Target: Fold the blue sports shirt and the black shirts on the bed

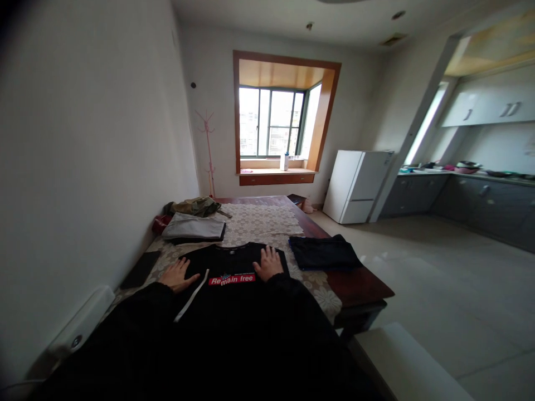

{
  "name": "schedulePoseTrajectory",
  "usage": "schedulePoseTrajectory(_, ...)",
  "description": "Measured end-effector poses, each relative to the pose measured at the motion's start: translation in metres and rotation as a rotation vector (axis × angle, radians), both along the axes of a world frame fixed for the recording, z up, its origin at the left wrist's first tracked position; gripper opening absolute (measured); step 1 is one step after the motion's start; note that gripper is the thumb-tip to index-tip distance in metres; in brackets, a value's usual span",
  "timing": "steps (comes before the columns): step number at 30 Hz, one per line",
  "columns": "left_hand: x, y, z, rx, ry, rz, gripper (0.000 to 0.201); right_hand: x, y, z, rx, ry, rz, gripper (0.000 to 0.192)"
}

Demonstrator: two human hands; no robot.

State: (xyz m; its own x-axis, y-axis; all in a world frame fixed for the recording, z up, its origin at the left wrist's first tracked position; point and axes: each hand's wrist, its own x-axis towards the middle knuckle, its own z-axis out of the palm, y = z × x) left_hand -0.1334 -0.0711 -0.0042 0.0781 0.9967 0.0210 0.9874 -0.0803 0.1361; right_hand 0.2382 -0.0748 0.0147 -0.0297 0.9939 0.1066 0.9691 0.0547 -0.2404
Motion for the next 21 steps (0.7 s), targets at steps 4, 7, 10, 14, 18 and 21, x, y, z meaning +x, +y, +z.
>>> schedulePoseTrajectory(4,0.025,0.003,-0.004,0.076,-0.057,0.156,0.11,0.052,0.008,-0.026,-0.031,-0.038,-0.17,0.095)
schedulePoseTrajectory(7,0.035,-0.001,-0.012,0.149,-0.067,0.169,0.109,0.056,0.009,-0.044,-0.046,-0.044,-0.186,0.096)
schedulePoseTrajectory(10,0.035,-0.004,-0.015,0.147,-0.053,0.134,0.105,0.053,0.011,-0.051,-0.042,-0.06,-0.154,0.097)
schedulePoseTrajectory(14,0.032,-0.004,-0.01,0.128,-0.032,0.135,0.098,0.055,0.012,-0.05,-0.064,-0.056,-0.092,0.096)
schedulePoseTrajectory(18,0.05,-0.009,0.002,0.147,-0.056,0.058,0.07,0.067,0.021,-0.035,-0.068,0.005,-0.04,0.071)
schedulePoseTrajectory(21,0.093,-0.021,0.011,0.175,-0.187,-0.243,0.048,0.082,0.037,-0.015,-0.048,0.027,0.018,0.053)
